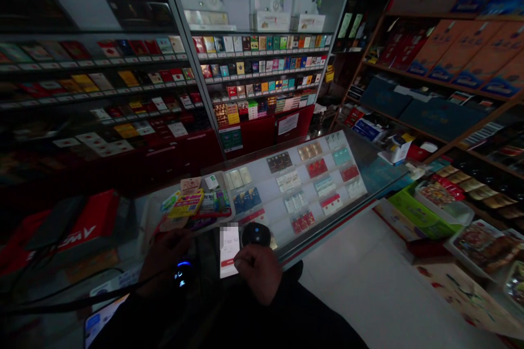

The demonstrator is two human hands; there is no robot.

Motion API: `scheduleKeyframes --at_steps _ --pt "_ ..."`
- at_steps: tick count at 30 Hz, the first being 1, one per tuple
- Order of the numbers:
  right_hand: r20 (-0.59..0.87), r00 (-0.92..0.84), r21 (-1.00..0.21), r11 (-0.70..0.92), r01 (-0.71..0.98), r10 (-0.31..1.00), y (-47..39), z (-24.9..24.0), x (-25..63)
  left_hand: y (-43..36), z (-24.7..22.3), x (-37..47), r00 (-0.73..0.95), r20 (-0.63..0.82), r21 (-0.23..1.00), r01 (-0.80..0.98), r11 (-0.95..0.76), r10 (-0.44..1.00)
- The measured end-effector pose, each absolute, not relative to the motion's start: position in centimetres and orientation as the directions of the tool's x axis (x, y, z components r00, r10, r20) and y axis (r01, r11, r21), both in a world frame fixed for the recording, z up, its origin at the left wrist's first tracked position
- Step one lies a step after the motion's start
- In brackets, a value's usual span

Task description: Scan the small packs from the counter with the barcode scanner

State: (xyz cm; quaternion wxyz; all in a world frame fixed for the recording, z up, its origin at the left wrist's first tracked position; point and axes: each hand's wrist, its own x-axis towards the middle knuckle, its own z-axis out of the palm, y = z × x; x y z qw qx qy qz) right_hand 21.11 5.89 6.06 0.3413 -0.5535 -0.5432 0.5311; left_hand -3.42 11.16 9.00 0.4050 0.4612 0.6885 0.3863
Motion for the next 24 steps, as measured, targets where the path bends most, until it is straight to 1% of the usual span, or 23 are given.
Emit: scheduleKeyframes --at_steps 5,9,13,16,18,22,24 --pt "-0.184 -0.178 -0.953 -0.131 0.274 0.967 6.6 6.5 19.9 11.8 9.7 -6.6 -0.272 -0.181 0.827 0.479 0.296 0.945" --pt "-0.155 -0.167 -0.938 -0.092 0.333 0.974 8.2 7.7 18.6 12.3 11.1 -7.9 -0.337 -0.153 0.813 0.491 0.313 0.929" --pt "-0.097 -0.184 -0.941 -0.030 0.337 0.978 10.8 8.7 16.3 13.8 11.7 -9.2 -0.360 -0.155 0.803 0.496 0.329 0.920" --pt "-0.059 -0.222 -0.954 0.011 0.300 0.973 13.0 8.9 14.0 15.4 11.3 -10.5 -0.354 -0.132 0.771 0.550 0.320 0.926" --pt "-0.060 -0.266 -0.954 0.023 0.298 0.962 14.5 9.0 12.5 16.4 10.9 -11.3 -0.346 -0.109 0.729 0.610 0.311 0.932" --pt "-0.086 -0.310 -0.909 0.053 0.414 0.947 16.9 9.2 10.1 17.9 10.2 -12.1 -0.327 -0.105 0.625 0.713 0.318 0.939" --pt "-0.088 -0.317 -0.882 0.075 0.466 0.944 17.9 9.2 9.2 18.6 9.7 -12.2 -0.296 -0.095 0.604 0.741 0.291 0.950"
